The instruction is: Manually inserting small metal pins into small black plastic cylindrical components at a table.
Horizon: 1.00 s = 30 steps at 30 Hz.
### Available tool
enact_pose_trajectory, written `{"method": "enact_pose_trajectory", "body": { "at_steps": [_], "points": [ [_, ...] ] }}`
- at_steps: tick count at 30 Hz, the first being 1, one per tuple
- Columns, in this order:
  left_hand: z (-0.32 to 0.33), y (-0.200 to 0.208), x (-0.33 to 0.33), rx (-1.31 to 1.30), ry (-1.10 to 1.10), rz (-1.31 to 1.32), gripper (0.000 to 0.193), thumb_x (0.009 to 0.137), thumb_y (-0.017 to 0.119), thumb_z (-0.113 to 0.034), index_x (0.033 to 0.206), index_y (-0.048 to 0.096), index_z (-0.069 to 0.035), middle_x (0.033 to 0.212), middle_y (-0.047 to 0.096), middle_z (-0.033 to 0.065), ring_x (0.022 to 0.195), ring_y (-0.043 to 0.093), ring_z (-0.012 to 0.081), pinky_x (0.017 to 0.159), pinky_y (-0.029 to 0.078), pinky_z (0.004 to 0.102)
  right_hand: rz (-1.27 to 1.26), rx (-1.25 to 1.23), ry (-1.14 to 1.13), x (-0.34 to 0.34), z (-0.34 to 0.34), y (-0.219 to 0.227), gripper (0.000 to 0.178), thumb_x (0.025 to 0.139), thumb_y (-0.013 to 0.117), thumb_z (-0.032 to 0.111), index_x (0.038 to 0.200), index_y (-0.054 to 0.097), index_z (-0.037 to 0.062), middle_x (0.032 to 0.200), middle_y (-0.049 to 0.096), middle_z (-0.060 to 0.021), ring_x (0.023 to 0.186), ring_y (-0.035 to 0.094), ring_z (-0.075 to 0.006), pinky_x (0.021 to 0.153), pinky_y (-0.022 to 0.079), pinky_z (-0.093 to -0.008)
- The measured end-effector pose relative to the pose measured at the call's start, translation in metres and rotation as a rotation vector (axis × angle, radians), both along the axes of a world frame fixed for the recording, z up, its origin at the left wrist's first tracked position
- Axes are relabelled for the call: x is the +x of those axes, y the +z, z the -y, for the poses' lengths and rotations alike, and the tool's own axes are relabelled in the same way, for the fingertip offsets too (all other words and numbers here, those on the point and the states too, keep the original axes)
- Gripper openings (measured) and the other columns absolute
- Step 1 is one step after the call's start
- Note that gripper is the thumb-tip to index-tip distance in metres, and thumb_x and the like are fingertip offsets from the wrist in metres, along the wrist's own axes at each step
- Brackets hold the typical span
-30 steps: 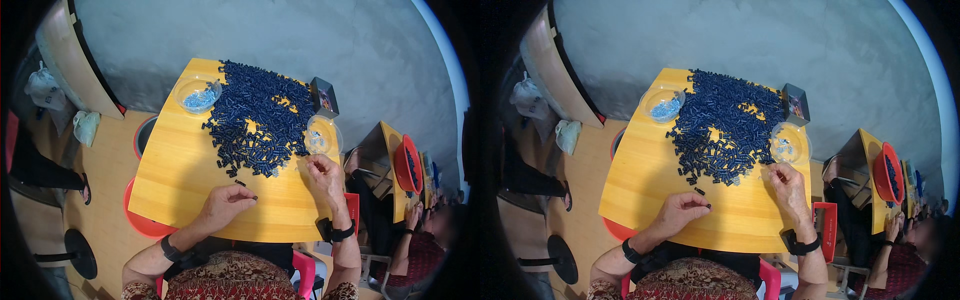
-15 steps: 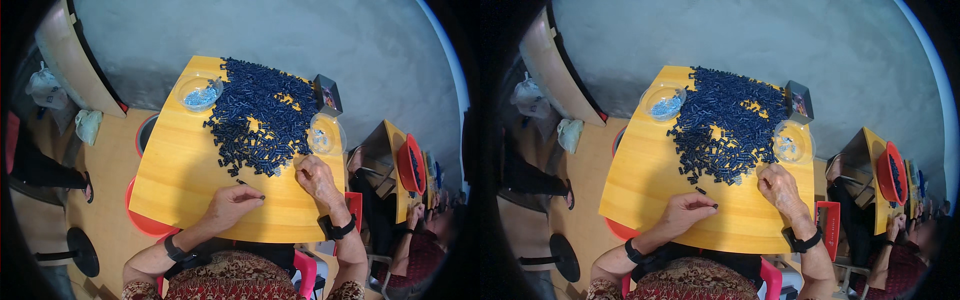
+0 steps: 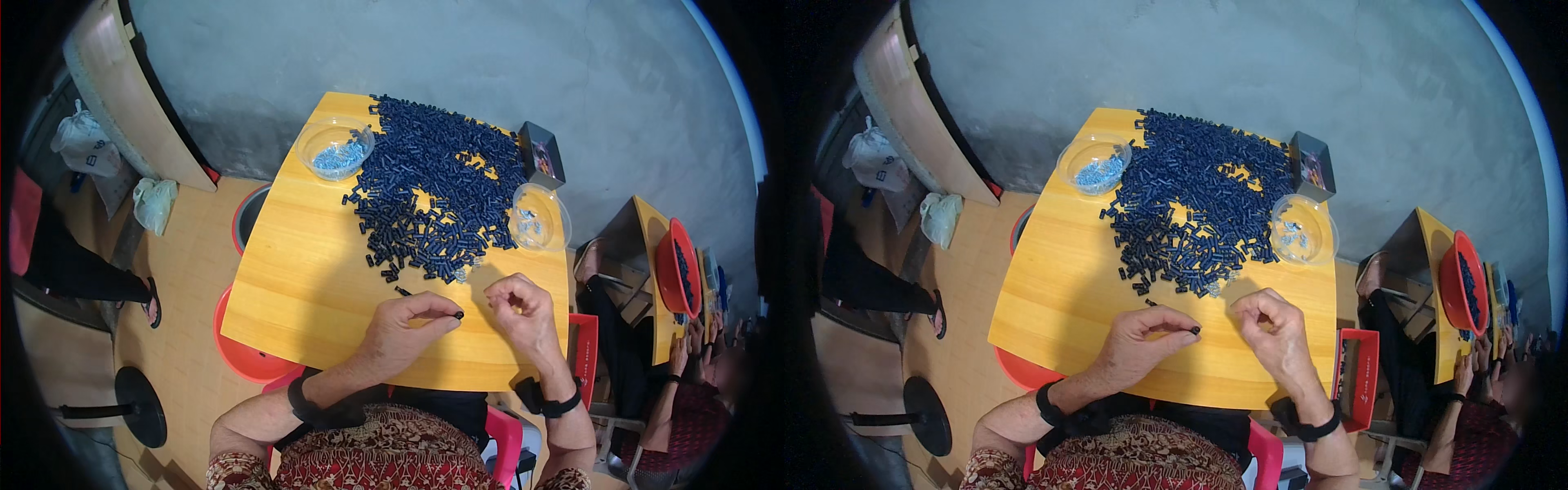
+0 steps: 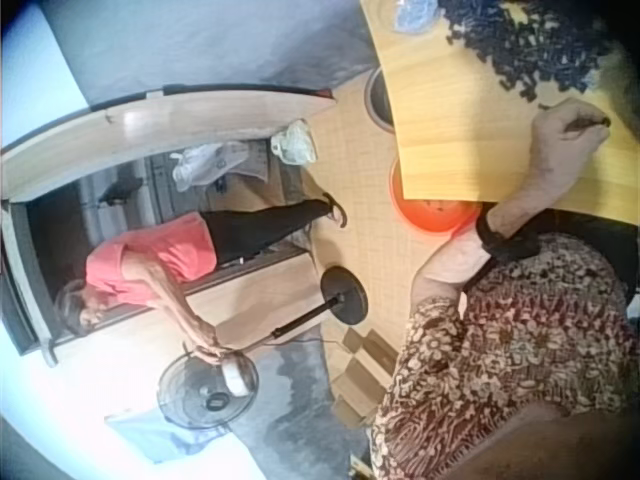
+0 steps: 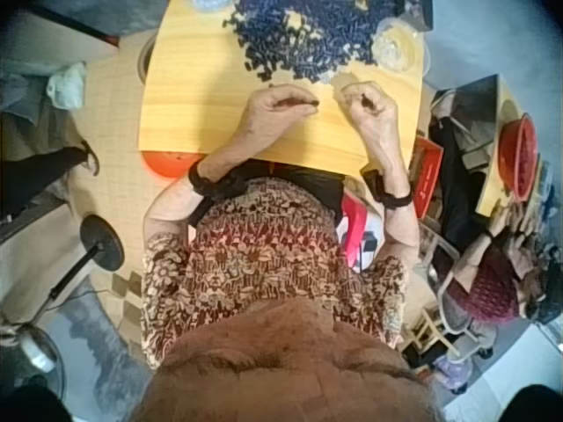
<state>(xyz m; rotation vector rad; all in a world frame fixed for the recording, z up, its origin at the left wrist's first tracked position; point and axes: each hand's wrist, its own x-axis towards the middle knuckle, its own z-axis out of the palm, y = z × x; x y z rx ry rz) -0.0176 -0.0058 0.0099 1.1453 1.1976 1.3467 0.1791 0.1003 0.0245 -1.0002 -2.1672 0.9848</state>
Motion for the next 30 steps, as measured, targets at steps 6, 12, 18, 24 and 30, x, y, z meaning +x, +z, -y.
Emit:
{"method": "enact_pose_trajectory", "body": {
  "at_steps": [6, 12, 18, 24, 30],
  "points": [
    [0.002, 0.0, 0.007, -0.029, -0.026, -0.007, 0.016, 0.086, 0.069, -0.006, 0.1, 0.068, 0.001, 0.095, 0.069, 0.005, 0.092, 0.062, 0.0087, 0.083, 0.049, 0.0239, -0.427, -0.544, -0.057, -0.005, 0.031, 0.011, 0.008, 0.09, 0.063, 0.002, 0.096, 0.066, -0.0018, 0.09, 0.069, -0.0094, 0.08, 0.067, -0.0135, 0.073, 0.055, -0.0253],
    [0.004, -0.008, 0.011, -0.068, -0.049, 0.06, 0.017, 0.086, 0.069, -0.008, 0.101, 0.067, 0.0, 0.094, 0.068, 0.0036, 0.092, 0.061, 0.0075, 0.083, 0.049, 0.0233, -0.681, -0.832, -0.046, -0.004, 0.034, 0.001, 0.014, 0.088, 0.065, 0.003, 0.1, 0.065, -0.0029, 0.092, 0.069, -0.0122, 0.079, 0.068, -0.0168, 0.074, 0.056, -0.0264],
    [0.006, -0.003, 0.012, -0.063, -0.053, 0.027, 0.017, 0.086, 0.069, -0.009, 0.101, 0.068, 0.0, 0.094, 0.069, 0.004, 0.091, 0.062, 0.0082, 0.082, 0.05, 0.0242, -0.749, -0.932, -0.05, 0.002, 0.036, -0.001, 0.014, 0.086, 0.066, 0.001, 0.098, 0.066, -0.0038, 0.089, 0.069, -0.0112, 0.075, 0.066, -0.0161, 0.07, 0.053, -0.0254],
    [0.008, 0.004, 0.011, -0.032, -0.055, -0.018, 0.017, 0.086, 0.069, -0.009, 0.1, 0.068, 0.0, 0.093, 0.07, 0.0051, 0.09, 0.064, 0.0099, 0.082, 0.049, 0.0249, -0.709, -0.79, 0.011, -0.004, 0.046, 0.002, 0.014, 0.084, 0.068, -0.002, 0.097, 0.067, -0.0027, 0.088, 0.067, -0.0085, 0.077, 0.062, -0.0125, 0.073, 0.051, -0.0242],
    [0.009, 0.005, 0.01, -0.026, -0.048, -0.025, 0.017, 0.086, 0.069, -0.009, 0.101, 0.069, 0.0, 0.093, 0.07, 0.0063, 0.09, 0.064, 0.0104, 0.082, 0.049, 0.0249, -0.656, -0.708, 0.037, -0.005, 0.046, 0.001, 0.013, 0.082, 0.068, -0.004, 0.095, 0.067, -0.0016, 0.091, 0.064, -0.0055, 0.083, 0.059, -0.0111, 0.077, 0.047, -0.0234]
  ]
}}
